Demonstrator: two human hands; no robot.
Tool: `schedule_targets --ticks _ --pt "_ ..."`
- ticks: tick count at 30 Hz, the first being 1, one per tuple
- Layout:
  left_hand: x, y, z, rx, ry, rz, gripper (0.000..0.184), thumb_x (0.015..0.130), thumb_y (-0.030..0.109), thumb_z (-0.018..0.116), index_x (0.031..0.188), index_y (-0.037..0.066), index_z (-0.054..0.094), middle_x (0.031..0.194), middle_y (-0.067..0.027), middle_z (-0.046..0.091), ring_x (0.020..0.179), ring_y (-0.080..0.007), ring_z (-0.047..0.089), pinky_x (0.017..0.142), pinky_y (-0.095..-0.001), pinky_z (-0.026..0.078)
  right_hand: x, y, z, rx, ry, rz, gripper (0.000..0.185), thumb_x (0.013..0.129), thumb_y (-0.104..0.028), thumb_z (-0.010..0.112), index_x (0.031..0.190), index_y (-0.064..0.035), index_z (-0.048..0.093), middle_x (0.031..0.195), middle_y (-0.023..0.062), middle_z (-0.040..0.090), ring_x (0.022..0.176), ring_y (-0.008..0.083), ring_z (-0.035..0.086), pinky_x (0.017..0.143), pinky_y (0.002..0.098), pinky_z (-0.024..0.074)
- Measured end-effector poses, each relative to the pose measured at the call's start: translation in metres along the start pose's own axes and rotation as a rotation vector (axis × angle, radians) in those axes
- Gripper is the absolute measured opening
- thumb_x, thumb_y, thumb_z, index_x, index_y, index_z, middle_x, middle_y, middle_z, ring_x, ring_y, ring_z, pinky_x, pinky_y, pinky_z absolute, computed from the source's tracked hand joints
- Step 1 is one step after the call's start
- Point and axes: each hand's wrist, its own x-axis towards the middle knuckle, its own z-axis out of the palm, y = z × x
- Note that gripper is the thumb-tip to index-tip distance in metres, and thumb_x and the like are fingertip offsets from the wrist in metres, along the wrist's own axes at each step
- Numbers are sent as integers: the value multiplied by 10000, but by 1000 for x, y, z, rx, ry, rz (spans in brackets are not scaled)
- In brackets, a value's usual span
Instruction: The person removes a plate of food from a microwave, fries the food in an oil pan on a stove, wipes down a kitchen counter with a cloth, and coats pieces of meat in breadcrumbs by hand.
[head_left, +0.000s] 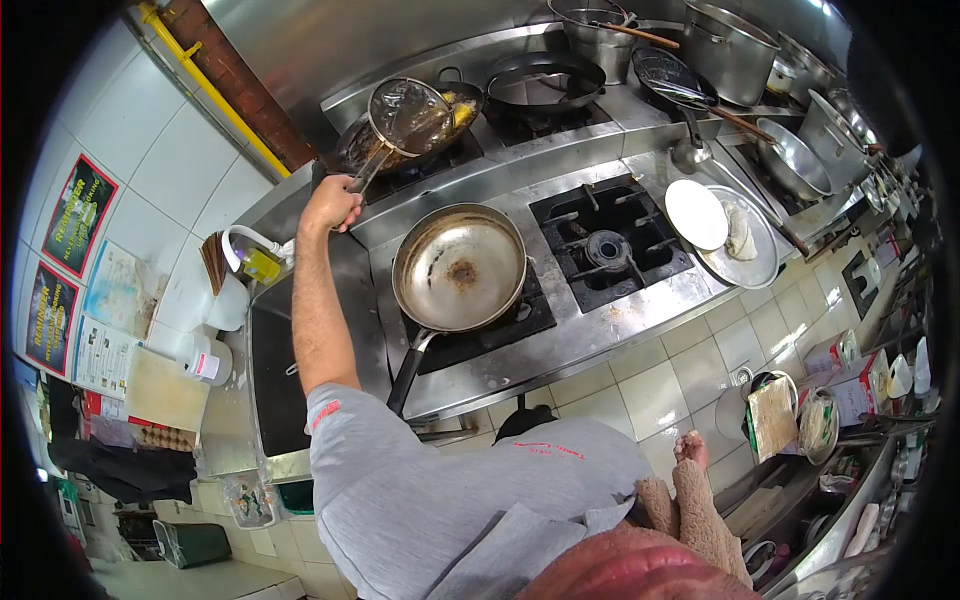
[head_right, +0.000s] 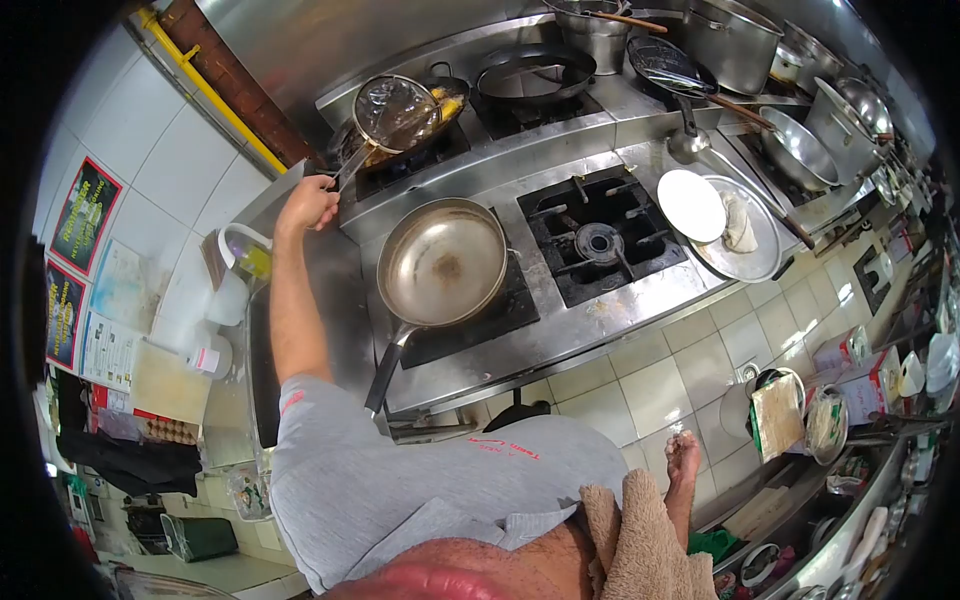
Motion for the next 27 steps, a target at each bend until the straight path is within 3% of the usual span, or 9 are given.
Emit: schedule_targets --ticks 6,13,16,20,23,27 --pt "31 -12 45 -68 122 49 304 752 17 524 1047 -55 502 548 -73 530 384 -115 482 298 -265 359 -1 7 -1 -33 -22 3 31 764 -44 476 754 -71 485 668 44 515 547 159 522 417 244 422" --pt "53 -7 69 -282 194 58 89 775 8 504 829 -63 502 556 -76 515 395 -109 462 315 -258 349 -2 14 -1 46 40 -26 33 762 -99 450 775 -73 467 664 81 520 534 217 523 387 289 406" --pt "77 -13 73 -697 106 92 71 783 10 504 725 -21 478 568 -60 482 400 -105 421 318 -248 315 -6 16 -4 55 34 -32 30 761 -97 453 765 -72 468 662 77 513 539 220 526 387 293 408" --pt "112 -10 87 -995 63 40 92 804 6 487 715 -17 477 563 -47 460 416 -101 407 339 -236 312 0 21 -5 114 95 16 38 758 -102 459 734 -74 466 646 77 510 528 218 522 373 292 399" --pt "133 -7 98 -1176 37 -25 100 804 -3 482 713 -44 477 566 -50 443 431 -101 399 358 -225 307 -9 16 10 47 36 10 21 789 -59 470 780 -69 485 666 54 512 552 168 519 421 253 422" --pt "146 3 108 -1168 35 -84 82 792 -21 473 723 -64 482 578 -67 463 425 -104 407 351 -225 315 -5 16 17 -41 -42 10 40 778 -41 459 763 -69 484 666 51 510 547 163 514 419 252 420"
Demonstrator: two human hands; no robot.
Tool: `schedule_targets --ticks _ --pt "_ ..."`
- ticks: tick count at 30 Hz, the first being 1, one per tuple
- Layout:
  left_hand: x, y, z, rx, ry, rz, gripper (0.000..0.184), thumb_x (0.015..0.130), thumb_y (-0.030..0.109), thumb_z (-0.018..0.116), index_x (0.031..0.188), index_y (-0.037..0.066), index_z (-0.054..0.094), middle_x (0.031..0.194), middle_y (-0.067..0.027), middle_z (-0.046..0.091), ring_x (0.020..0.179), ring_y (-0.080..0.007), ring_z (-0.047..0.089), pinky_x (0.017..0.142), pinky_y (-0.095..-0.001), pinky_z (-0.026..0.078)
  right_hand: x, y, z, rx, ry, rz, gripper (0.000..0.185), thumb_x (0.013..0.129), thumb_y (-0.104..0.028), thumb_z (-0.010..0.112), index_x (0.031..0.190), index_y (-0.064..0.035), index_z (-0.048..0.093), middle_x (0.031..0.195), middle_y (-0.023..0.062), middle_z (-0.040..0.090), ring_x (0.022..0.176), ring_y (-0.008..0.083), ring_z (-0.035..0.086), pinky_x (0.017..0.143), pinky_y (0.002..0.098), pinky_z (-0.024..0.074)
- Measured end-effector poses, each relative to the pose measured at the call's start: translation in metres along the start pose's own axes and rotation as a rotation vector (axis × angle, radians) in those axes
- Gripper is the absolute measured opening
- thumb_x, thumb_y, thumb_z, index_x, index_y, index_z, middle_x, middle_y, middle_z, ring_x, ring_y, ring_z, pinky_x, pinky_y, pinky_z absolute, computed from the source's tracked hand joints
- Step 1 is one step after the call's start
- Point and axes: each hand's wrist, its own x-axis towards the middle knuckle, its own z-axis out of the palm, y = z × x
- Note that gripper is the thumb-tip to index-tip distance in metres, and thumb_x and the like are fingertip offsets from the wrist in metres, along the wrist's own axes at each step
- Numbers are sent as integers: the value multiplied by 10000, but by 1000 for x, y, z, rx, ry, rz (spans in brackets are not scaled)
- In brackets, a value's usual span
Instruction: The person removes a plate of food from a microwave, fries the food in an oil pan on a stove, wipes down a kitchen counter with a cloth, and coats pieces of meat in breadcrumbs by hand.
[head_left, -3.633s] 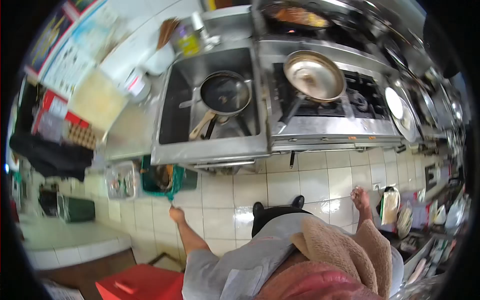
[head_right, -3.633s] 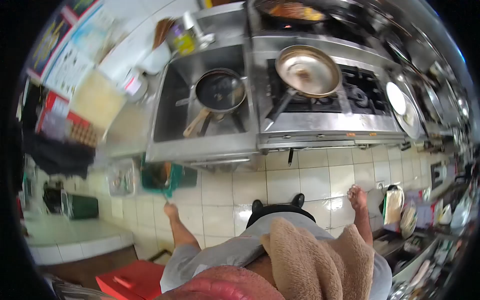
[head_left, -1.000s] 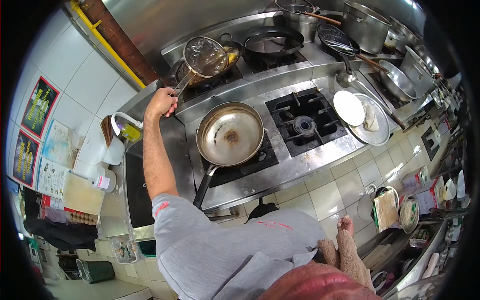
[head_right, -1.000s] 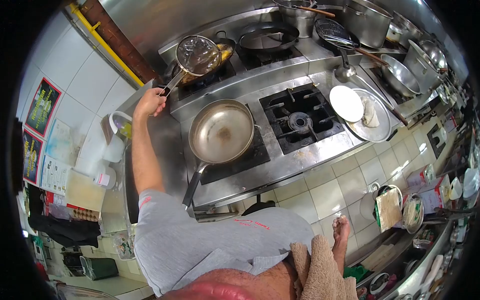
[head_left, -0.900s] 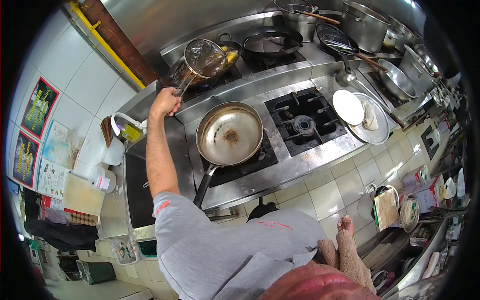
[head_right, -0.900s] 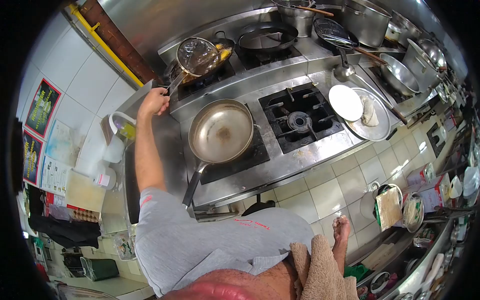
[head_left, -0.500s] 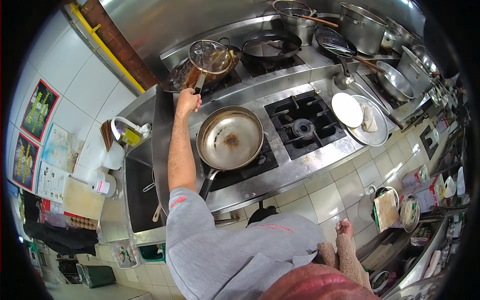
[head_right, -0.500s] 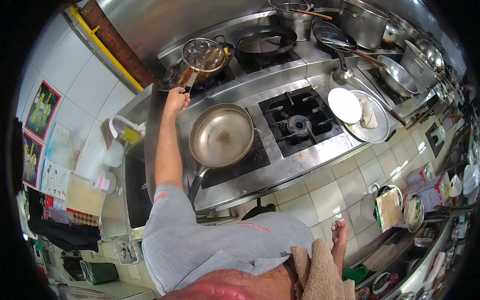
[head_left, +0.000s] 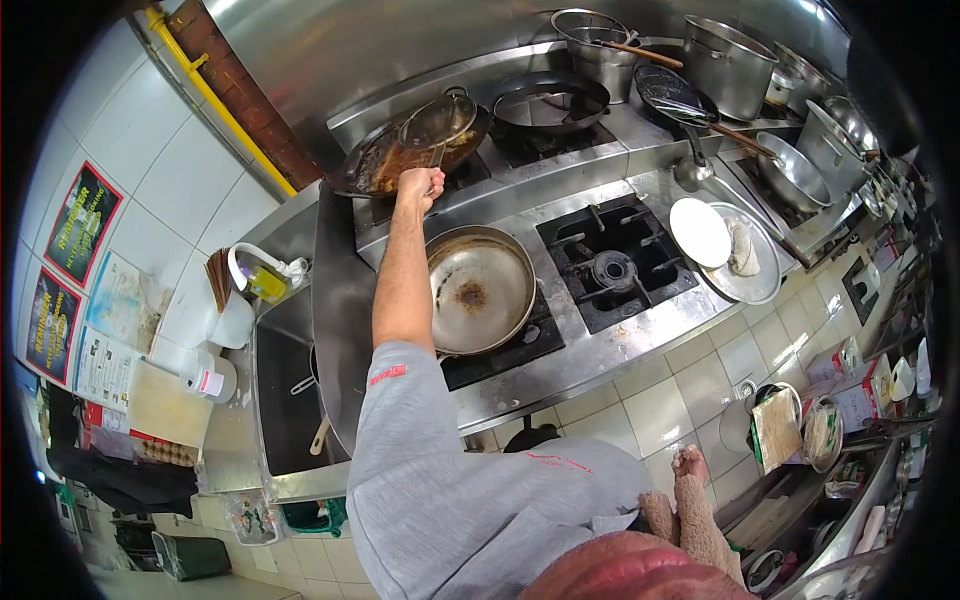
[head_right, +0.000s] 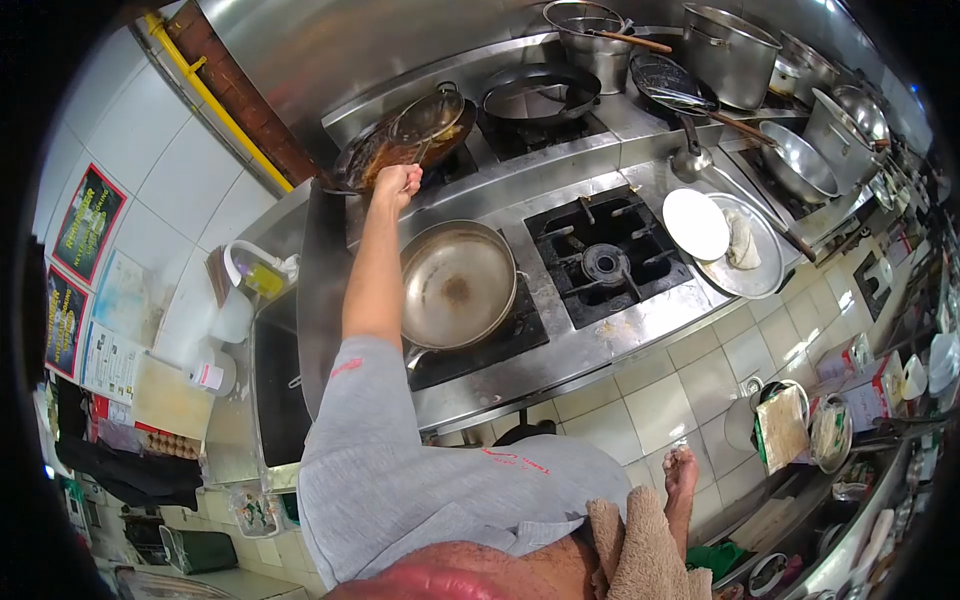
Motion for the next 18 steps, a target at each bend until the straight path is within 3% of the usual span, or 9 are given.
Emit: schedule_targets --ticks 2,4,11,18 --pt "4 -1 5 175 50 -22 50 789 -25 467 757 -47 497 581 -49 478 418 -84 405 350 -196 319 4 3 2 -12 -35 9 45 774 -35 457 761 -70 483 668 50 511 546 161 513 420 252 420" --pt "1 0 9 198 45 -24 60 785 -32 450 770 -57 502 582 -60 493 410 -83 416 335 -195 336 5 6 10 83 101 -30 117 765 -64 446 651 -86 433 617 66 489 469 191 485 353 262 370" --pt "-12 7 16 341 142 -88 80 797 -15 453 797 -70 512 623 -94 532 408 -83 454 321 -186 373 2 10 5 47 -2 -22 115 777 -60 463 665 -83 451 621 54 501 517 180 519 375 251 393" --pt "-1 10 1 320 4 -199 63 795 4 492 801 -58 503 637 -103 542 436 -103 484 358 -181 410 2 10 4 90 -24 2 51 769 -58 489 726 -86 489 639 49 521 540 179 540 394 248 419"
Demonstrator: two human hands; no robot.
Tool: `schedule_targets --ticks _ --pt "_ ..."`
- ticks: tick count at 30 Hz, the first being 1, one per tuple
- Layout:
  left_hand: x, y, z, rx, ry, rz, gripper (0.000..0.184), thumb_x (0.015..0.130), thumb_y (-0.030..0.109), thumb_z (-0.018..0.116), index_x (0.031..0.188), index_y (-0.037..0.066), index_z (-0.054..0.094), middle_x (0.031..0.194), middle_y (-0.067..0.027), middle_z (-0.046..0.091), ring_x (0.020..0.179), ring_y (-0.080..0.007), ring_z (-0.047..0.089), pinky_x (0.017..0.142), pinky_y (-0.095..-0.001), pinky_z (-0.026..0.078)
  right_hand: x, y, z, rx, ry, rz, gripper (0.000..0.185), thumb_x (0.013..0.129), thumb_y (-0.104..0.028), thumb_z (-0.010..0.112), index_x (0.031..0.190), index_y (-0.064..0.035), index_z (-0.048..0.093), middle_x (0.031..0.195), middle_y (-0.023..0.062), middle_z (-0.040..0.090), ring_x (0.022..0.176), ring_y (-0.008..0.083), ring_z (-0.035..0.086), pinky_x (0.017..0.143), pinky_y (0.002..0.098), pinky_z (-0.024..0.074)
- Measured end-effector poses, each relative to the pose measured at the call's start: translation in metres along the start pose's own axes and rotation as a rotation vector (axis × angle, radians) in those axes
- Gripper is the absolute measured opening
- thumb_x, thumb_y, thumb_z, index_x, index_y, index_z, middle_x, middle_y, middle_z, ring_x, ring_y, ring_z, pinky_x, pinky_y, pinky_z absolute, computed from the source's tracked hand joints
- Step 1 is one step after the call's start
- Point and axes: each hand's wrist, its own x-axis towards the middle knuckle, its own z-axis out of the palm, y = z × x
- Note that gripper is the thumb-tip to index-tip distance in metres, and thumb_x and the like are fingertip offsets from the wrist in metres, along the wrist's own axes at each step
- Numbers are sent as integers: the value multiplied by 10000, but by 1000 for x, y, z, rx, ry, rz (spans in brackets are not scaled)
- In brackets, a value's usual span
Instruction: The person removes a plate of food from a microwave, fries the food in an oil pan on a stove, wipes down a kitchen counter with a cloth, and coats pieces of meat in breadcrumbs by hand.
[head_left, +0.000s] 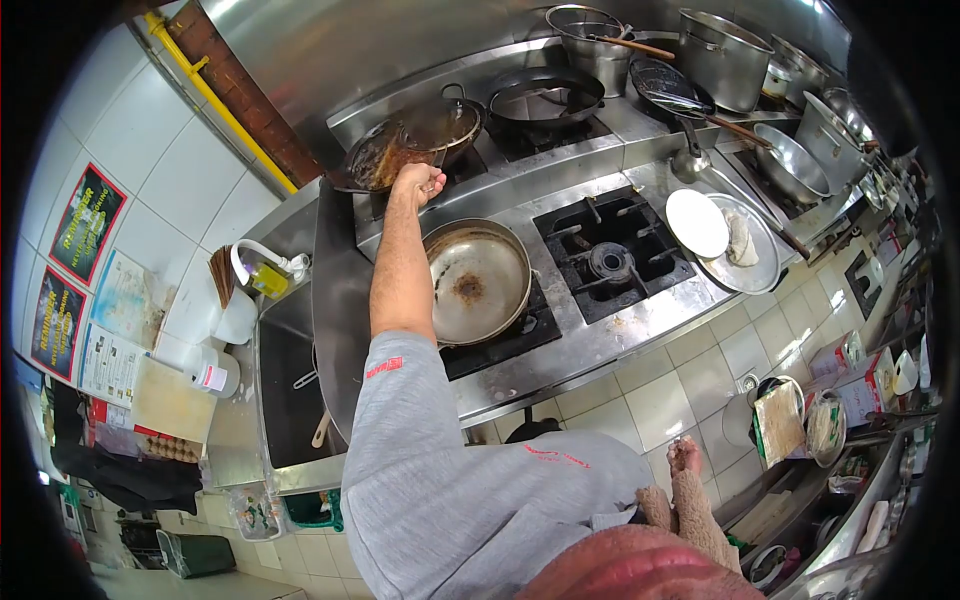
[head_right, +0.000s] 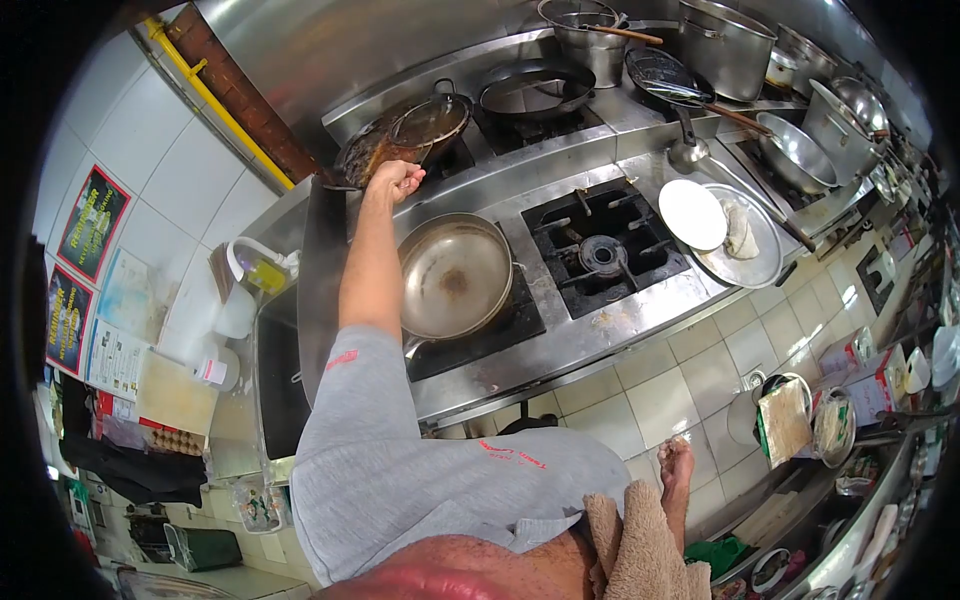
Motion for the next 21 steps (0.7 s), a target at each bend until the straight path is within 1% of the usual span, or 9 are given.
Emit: schedule_targets --ticks 2,4,5,8,10,17,19,20,21 --pt "0 -1 2 1 -5 -23 66 795 12 499 806 -54 501 645 -105 544 446 -107 490 370 -181 423 -1 -1 0 17 9 -1 45 769 -58 491 733 -85 491 641 48 523 541 176 540 397 246 423" --pt "-10 0 8 -16 54 -8 104 786 -1 467 862 -72 477 718 -165 545 358 -92 356 366 -211 409 -8 -5 9 -15 52 -19 37 785 -79 476 757 -64 493 628 57 526 499 146 505 385 229 390" --pt "-13 0 10 -14 54 -12 104 786 -1 467 862 -72 477 718 -165 545 358 -92 356 366 -211 409 -7 -5 5 -15 56 -17 37 785 -79 476 757 -64 493 628 57 526 499 146 505 385 229 390" --pt "-24 -1 14 45 35 27 143 788 31 494 891 -67 475 746 -170 541 391 -117 439 404 -218 446 -3 -5 -5 -31 -28 -15 40 770 -64 500 734 -78 491 654 48 533 550 164 543 402 238 428" --pt "-38 1 20 123 81 75 185 786 90 553 901 -47 504 718 -139 545 519 -168 558 422 -230 491 -5 -6 -4 -18 -35 -8 51 772 -62 500 726 -80 487 651 47 532 548 161 541 397 235 422" --pt "-55 3 23 264 187 119 440 749 161 616 1106 -34 448 951 -217 525 586 -239 602 424 -284 510 -8 -10 -1 -7 50 -33 56 765 -53 493 717 -80 481 632 42 517 538 152 531 389 234 409" --pt "-80 5 31 559 221 251 452 715 166 641 1090 -11 461 1075 -198 457 571 -213 602 456 -292 525 -6 -12 -7 -40 2 -27 42 762 -52 486 729 -77 479 638 43 512 531 149 523 392 236 407" --pt "-79 2 34 559 221 250 452 715 166 641 1090 -11 461 1075 -198 457 571 -213 602 456 -292 525 -6 -12 -10 -41 3 -27 42 762 -52 486 729 -77 479 638 43 512 531 149 523 392 236 407" --pt "-80 0 37 766 295 318 496 694 173 656 1119 12 457 1066 -188 485 596 -215 608 485 -300 524 -7 -13 -12 -48 -7 -31 15 769 -56 478 765 -70 482 660 47 523 546 147 527 412 230 411"
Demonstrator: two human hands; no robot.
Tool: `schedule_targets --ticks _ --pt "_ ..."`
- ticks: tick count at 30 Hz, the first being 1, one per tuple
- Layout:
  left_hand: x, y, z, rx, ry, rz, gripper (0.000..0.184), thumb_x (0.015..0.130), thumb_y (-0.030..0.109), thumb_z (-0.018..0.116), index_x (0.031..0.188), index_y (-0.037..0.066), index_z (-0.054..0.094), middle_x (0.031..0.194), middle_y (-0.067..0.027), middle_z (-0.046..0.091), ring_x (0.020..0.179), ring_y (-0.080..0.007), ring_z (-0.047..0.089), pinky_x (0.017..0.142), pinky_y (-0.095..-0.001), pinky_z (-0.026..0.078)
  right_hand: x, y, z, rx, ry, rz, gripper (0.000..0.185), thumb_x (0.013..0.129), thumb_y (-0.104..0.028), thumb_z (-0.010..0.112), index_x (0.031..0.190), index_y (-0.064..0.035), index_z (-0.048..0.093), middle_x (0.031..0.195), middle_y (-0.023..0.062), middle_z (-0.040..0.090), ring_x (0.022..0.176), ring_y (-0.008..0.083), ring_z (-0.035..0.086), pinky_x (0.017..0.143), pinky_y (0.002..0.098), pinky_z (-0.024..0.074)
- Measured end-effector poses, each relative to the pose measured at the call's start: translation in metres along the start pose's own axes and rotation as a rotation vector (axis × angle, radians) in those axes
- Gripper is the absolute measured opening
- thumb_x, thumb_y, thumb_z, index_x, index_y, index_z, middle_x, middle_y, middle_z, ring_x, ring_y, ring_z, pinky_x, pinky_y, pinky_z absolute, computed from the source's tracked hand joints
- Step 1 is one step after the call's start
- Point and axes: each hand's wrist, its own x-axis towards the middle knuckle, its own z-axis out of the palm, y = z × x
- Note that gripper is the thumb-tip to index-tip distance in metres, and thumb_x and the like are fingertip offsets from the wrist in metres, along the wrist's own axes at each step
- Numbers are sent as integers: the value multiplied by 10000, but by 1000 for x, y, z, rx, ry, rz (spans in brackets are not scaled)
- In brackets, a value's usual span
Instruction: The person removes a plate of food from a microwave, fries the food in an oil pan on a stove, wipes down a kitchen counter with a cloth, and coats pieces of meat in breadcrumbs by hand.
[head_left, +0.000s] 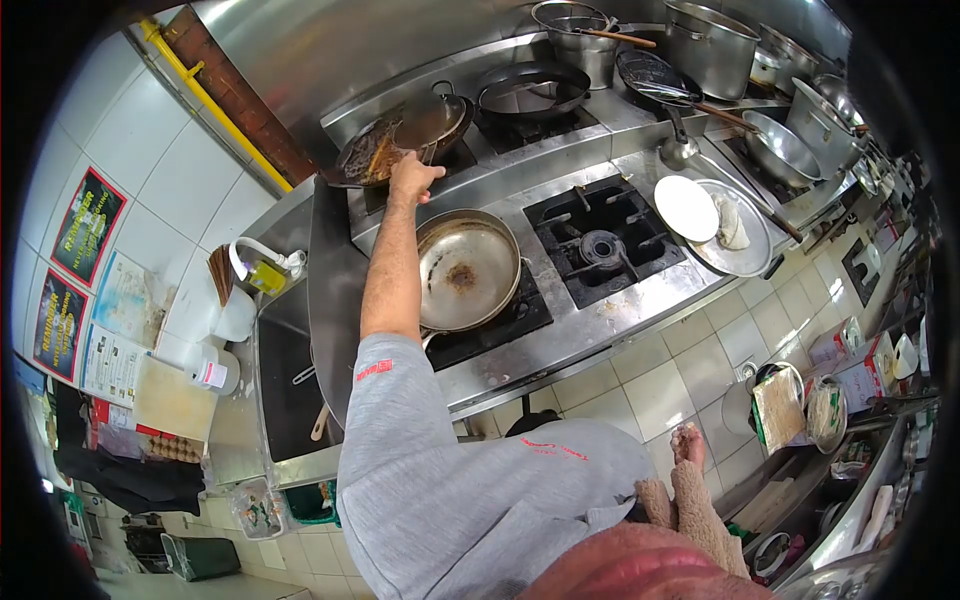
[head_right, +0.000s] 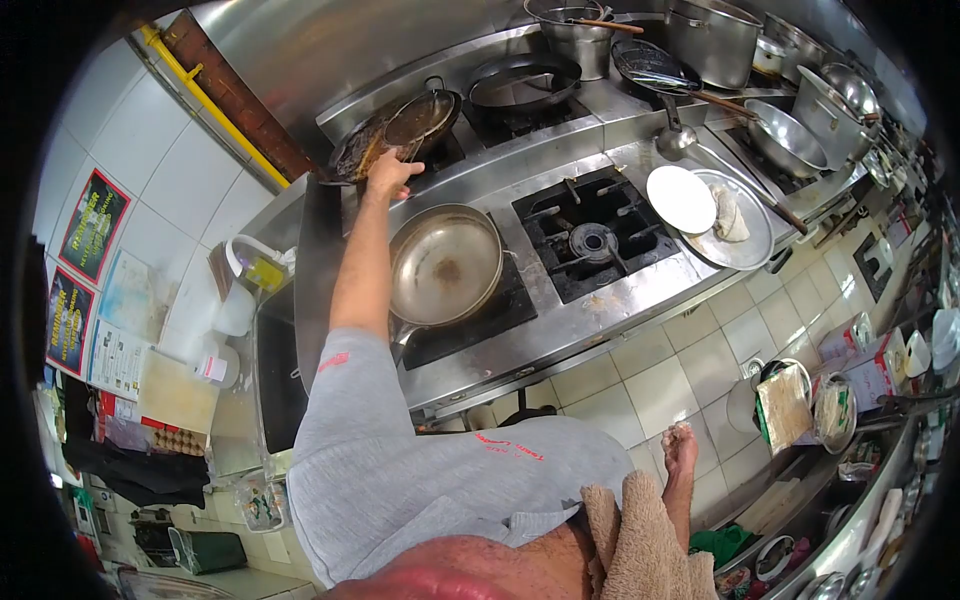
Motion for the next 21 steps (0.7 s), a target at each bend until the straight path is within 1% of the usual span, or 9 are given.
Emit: schedule_targets --ticks 1,2,3,5,8,11,13,16,21 --pt "-2 1 3 207 67 71 541 673 180 671 1148 36 453 1057 -178 512 622 -218 614 514 -308 524 -1 -1 -2 -8 -9 -4 29 776 -60 470 801 -63 484 682 50 534 561 145 531 433 224 414" --pt "-3 2 4 344 16 124 444 709 160 613 1117 26 503 1028 -190 561 773 -265 623 655 -347 514 -2 -1 -4 -9 -7 -5 29 776 -60 470 801 -63 484 682 50 534 561 145 531 433 224 414" --pt "1 0 7 341 15 126 444 709 160 613 1117 26 503 1028 -190 561 773 -265 623 655 -347 514 -3 -3 -5 -3 -28 -14 31 772 -59 473 800 -59 487 680 50 532 561 146 530 435 223 415" --pt "16 -9 16 623 105 214 285 763 131 511 1021 32 579 989 -194 590 920 -305 584 766 -384 479 -5 -6 -7 4 -46 -26 34 768 -57 477 800 -55 489 677 49 529 561 147 528 438 221 415" --pt "7 -1 10 694 113 270 258 799 117 421 938 36 622 1011 -187 585 965 -322 560 820 -396 451 -5 -5 -12 21 72 -4 30 757 -52 453 750 -79 464 648 52 506 513 162 503 393 238 401" --pt "-14 25 -4 797 103 240 276 805 134 411 964 47 618 1006 -169 592 965 -317 561 810 -394 457 -5 -3 -20 -55 -4 24 41 754 -46 456 746 -86 462 644 49 503 514 164 506 386 239 397" --pt "-15 31 -7 818 84 226 282 806 141 410 973 47 616 1033 -160 584 979 -312 556 815 -394 455 -11 -3 -10 38 112 0 55 744 -42 462 720 -90 455 643 48 503 516 161 511 376 236 387" --pt "-18 31 -10 861 59 216 285 805 138 423 1005 49 605 1055 -156 577 1001 -298 548 828 -394 446 -9 -1 -13 25 26 -10 56 743 -48 472 707 -89 455 647 44 505 527 154 517 374 232 383" --pt "-9 15 -10 903 34 202 277 789 123 454 1011 46 601 1071 -153 571 1010 -297 543 833 -390 443 -5 5 -12 34 29 -11 42 745 -56 484 719 -81 464 653 40 507 539 152 522 381 226 387"
